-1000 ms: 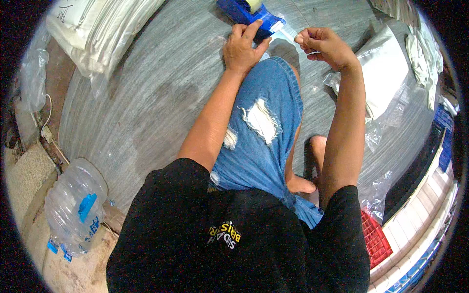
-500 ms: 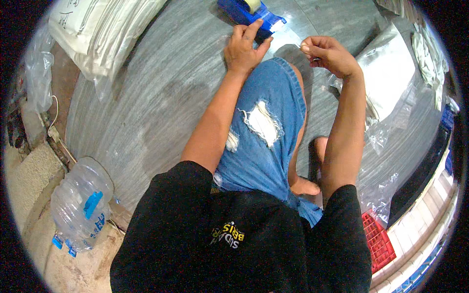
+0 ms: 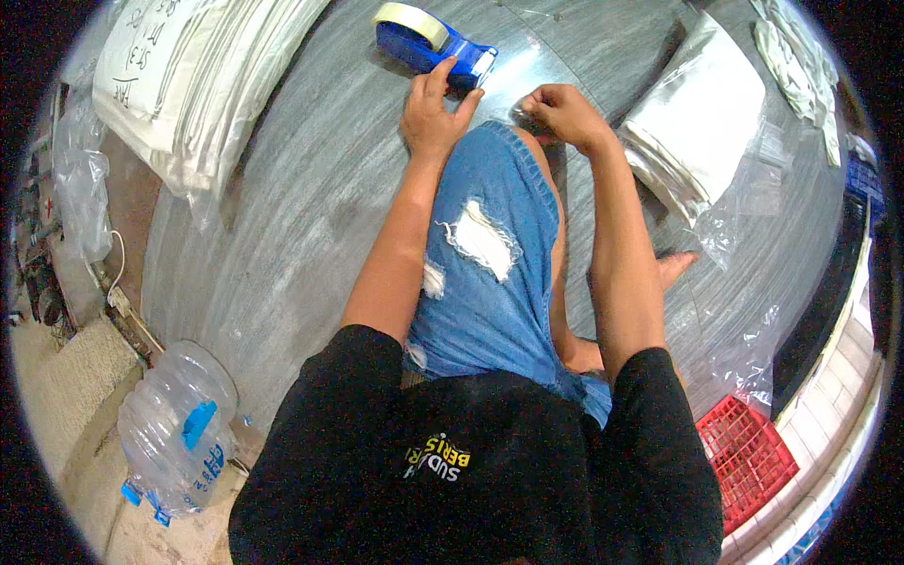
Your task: The person sits on the floor and folds a stack of white garments, then places them into a clear plastic bag. They seal the bag using a tape dispenser and repeatedly adjust the package to ensure it is secure.
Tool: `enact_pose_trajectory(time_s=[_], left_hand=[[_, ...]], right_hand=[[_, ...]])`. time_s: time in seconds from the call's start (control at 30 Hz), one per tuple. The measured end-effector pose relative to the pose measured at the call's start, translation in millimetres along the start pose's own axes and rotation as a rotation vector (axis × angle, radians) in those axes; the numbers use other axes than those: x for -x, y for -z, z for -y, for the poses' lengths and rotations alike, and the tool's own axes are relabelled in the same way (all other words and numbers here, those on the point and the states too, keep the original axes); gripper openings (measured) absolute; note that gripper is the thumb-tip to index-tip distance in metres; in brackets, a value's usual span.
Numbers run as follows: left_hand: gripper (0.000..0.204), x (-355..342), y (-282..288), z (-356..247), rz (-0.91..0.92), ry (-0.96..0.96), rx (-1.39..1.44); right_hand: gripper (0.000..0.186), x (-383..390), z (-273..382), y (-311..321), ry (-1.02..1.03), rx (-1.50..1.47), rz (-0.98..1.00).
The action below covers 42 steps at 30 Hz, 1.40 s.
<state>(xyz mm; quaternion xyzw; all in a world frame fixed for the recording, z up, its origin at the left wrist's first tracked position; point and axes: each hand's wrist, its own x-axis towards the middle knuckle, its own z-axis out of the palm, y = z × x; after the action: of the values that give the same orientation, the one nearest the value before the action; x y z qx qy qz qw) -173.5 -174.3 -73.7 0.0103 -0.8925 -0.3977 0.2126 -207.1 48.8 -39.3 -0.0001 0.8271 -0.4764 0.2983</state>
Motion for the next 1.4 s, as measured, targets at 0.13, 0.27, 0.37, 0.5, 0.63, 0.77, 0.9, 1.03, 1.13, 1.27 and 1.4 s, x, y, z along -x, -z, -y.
enact_pose_trajectory(time_s=[0.13, 0.27, 0.37, 0.5, 0.63, 0.77, 0.9, 1.03, 1.13, 1.27, 1.4], left_hand=[[0.064, 1, 25, -9, 0.13, 0.31, 0.58], [0.072, -4, 69, -78, 0.287, 0.374, 0.714], [0.075, 9, 87, -149, 0.48, 0.078, 0.693], [0.074, 22, 63, -191, 0.72, -0.083, 0.614], [0.064, 33, 47, -187, 0.993, 0.103, 0.69], [0.026, 30, 44, -190, 1.026, 0.003, 0.526], [0.021, 15, 26, -193, 1.011, -0.123, 0.398], [0.018, -11, -8, -187, 1.041, -0.22, 0.353], [0.017, -29, -37, -186, 1.063, -0.321, 0.295], [0.019, -38, -57, -196, 1.056, -0.463, 0.217], [0.017, -37, -72, -190, 0.997, -0.571, 0.259]], right_hand=[[0.016, 80, 32, 24, -0.042, -0.144, -0.053], [0.025, 141, 43, 43, 0.063, -0.186, -0.211], [0.026, 171, 51, 40, 0.081, -0.23, -0.225], [0.033, 197, 29, 29, 0.008, -0.268, -0.372], [0.039, 208, -6, 0, -0.003, -0.276, -0.514], [0.036, 219, -22, -11, -0.031, -0.276, -0.562], [0.026, 219, -36, -14, 0.055, -0.42, -0.536], [0.022, 203, -45, -15, 0.082, -0.683, -0.618], [0.017, 181, -61, -12, 0.097, -0.692, -0.748], [0.012, 158, -83, -12, 0.134, -0.508, -0.935], [0.014, 146, -88, -20, 0.129, -0.51, -1.096]])
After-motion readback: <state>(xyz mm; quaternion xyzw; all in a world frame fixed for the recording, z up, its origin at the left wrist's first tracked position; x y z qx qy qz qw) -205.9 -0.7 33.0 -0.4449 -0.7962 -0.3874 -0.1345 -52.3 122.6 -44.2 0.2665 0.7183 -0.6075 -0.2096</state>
